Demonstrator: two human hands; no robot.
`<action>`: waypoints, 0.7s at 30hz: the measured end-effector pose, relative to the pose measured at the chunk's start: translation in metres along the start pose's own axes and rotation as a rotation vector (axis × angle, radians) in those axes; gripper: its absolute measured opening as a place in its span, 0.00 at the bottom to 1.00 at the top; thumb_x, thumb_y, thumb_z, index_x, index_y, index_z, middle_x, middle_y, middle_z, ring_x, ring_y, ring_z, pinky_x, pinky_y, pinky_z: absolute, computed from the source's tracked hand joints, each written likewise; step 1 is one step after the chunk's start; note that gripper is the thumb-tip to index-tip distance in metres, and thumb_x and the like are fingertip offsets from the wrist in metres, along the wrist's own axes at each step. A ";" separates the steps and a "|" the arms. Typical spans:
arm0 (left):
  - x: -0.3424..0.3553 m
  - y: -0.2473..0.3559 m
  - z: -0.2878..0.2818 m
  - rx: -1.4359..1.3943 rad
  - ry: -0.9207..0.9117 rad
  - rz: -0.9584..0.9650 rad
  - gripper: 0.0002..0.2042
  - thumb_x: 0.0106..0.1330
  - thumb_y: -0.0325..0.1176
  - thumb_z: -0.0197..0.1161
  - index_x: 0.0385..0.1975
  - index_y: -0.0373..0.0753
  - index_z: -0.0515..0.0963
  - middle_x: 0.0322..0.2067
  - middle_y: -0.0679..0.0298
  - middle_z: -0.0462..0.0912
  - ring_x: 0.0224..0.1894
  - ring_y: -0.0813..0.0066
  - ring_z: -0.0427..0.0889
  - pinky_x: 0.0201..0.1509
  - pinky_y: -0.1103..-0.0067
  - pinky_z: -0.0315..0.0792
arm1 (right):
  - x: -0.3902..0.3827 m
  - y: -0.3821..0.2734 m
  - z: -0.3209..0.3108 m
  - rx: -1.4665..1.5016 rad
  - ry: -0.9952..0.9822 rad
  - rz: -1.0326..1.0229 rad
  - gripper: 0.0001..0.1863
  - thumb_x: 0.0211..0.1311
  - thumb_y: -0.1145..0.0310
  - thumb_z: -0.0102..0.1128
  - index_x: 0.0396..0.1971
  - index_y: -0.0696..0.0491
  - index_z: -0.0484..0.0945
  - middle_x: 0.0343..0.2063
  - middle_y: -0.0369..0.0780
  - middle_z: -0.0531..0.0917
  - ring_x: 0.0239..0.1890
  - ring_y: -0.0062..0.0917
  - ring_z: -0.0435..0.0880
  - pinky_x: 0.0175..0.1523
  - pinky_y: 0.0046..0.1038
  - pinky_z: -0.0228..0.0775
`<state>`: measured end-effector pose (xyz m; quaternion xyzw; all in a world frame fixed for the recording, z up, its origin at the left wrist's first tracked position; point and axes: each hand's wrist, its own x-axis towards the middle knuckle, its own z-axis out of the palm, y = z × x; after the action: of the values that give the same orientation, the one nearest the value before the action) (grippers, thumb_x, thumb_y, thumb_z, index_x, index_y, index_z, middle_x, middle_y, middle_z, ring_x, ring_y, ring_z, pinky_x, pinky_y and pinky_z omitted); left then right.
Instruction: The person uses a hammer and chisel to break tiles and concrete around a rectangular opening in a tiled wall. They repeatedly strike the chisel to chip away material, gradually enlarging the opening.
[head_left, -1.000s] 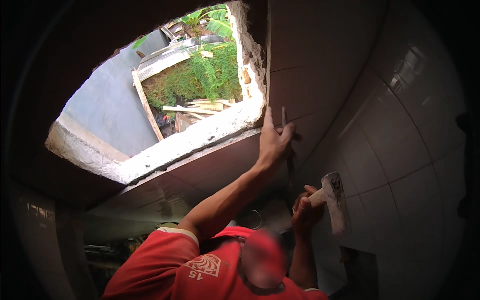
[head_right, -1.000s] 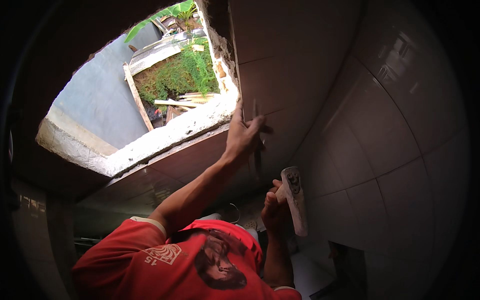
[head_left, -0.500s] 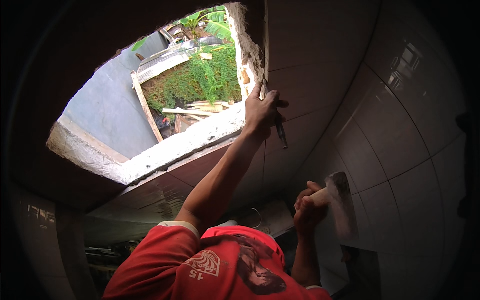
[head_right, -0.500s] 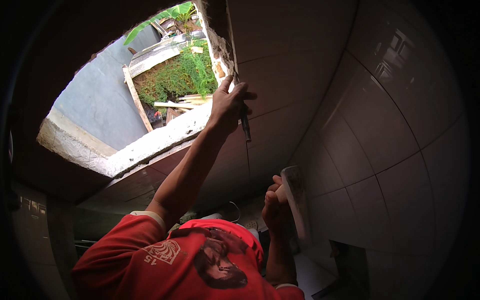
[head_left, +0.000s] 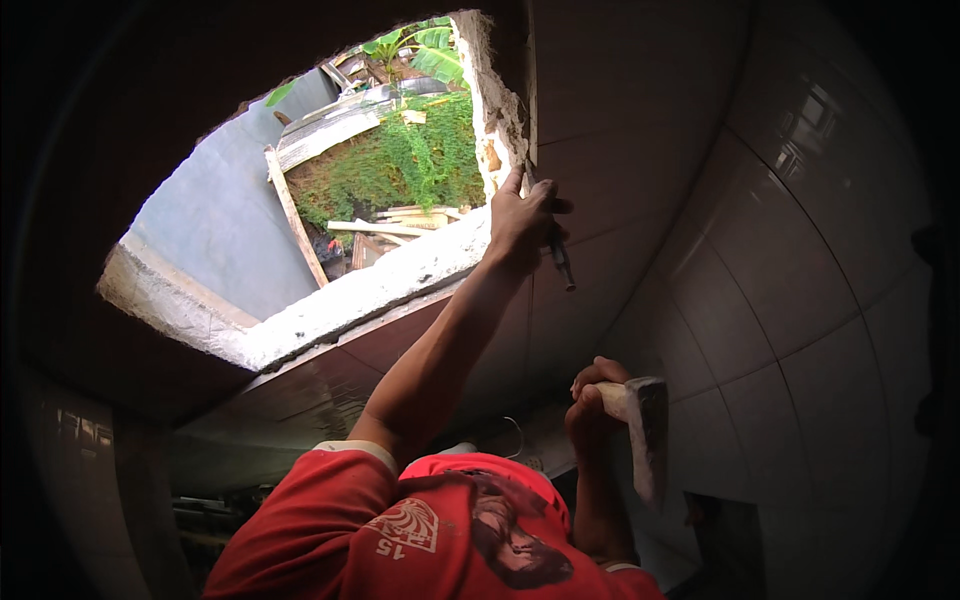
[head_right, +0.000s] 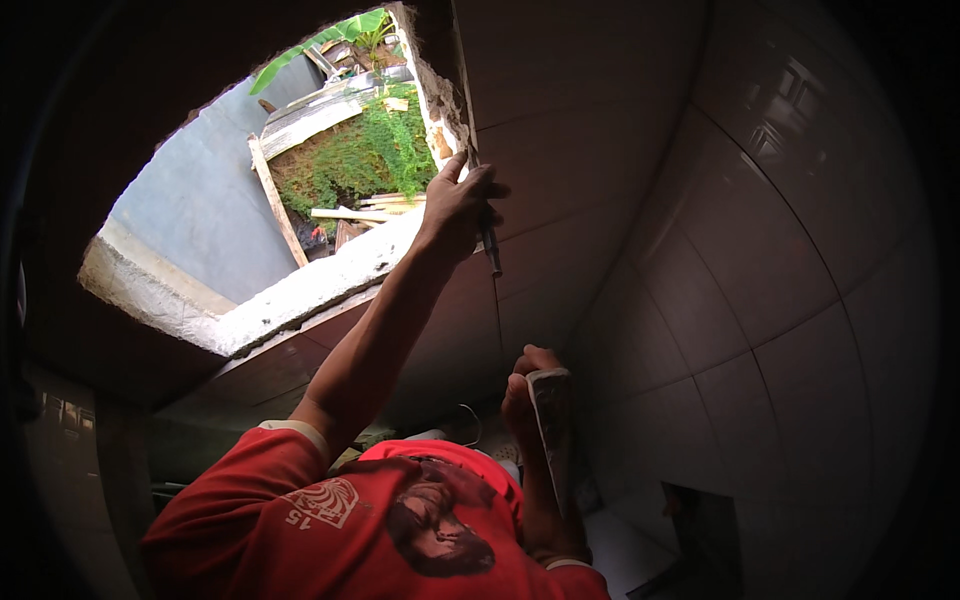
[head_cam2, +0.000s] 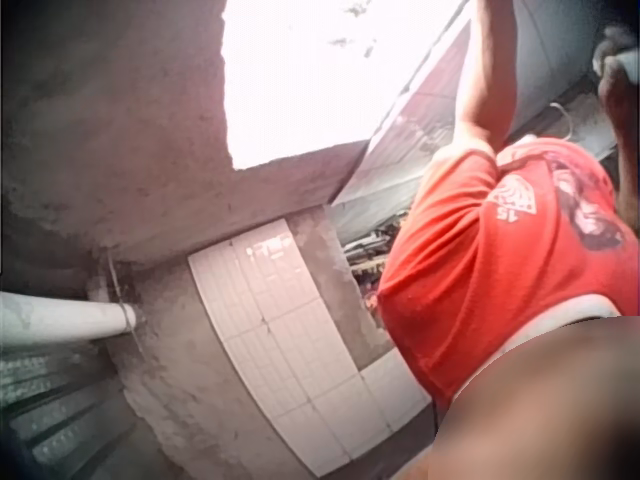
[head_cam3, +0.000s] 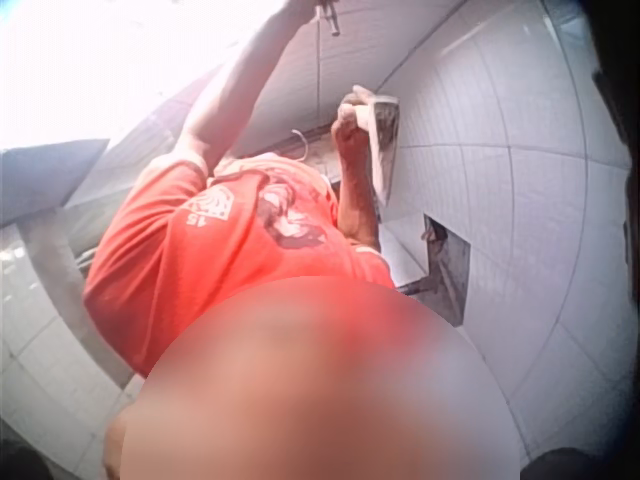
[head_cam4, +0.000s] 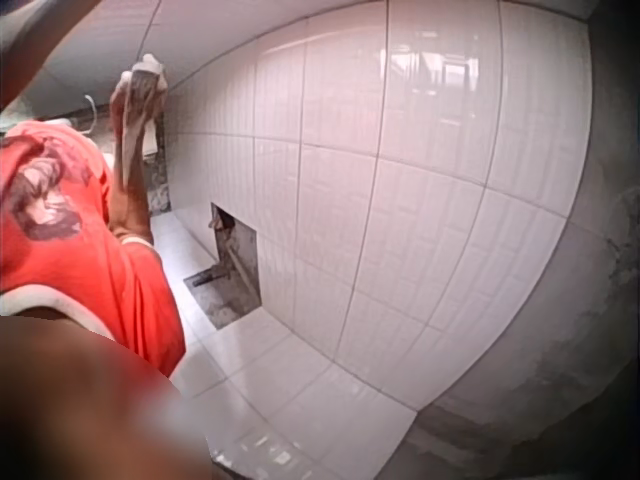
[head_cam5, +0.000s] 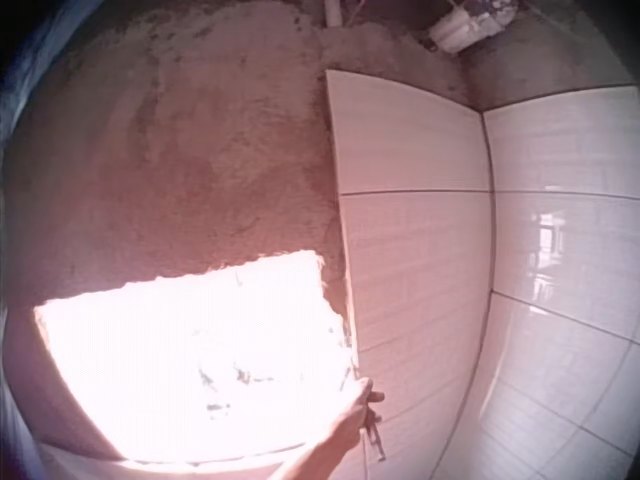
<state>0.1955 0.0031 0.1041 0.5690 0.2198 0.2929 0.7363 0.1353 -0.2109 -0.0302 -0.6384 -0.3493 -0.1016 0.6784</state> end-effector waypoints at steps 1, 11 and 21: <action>0.002 -0.001 -0.001 -0.022 0.012 -0.034 0.24 0.74 0.32 0.55 0.67 0.32 0.60 0.32 0.49 0.84 0.17 0.71 0.77 0.18 0.76 0.72 | 0.003 0.001 0.001 -0.085 -0.045 0.007 0.26 0.75 0.47 0.53 0.46 0.59 0.78 0.30 0.45 0.81 0.32 0.39 0.82 0.38 0.38 0.75; -0.012 0.003 -0.017 0.041 -0.007 -0.020 0.13 0.76 0.35 0.49 0.53 0.34 0.67 0.26 0.54 0.83 0.15 0.74 0.75 0.20 0.79 0.71 | -0.003 -0.001 -0.004 -0.145 -0.121 0.211 0.23 0.75 0.58 0.56 0.57 0.63 0.77 0.48 0.52 0.85 0.51 0.45 0.85 0.57 0.38 0.76; -0.019 0.020 -0.002 0.045 -0.098 -0.014 0.12 0.77 0.37 0.50 0.52 0.36 0.71 0.33 0.55 0.86 0.19 0.77 0.78 0.22 0.81 0.71 | 0.004 0.003 -0.009 -0.168 -0.102 0.061 0.26 0.75 0.57 0.52 0.58 0.66 0.67 0.29 0.38 0.76 0.22 0.19 0.72 0.29 0.24 0.68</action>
<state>0.1766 -0.0054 0.1224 0.5974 0.1942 0.2545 0.7353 0.1436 -0.2179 -0.0295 -0.7076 -0.3540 -0.0774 0.6066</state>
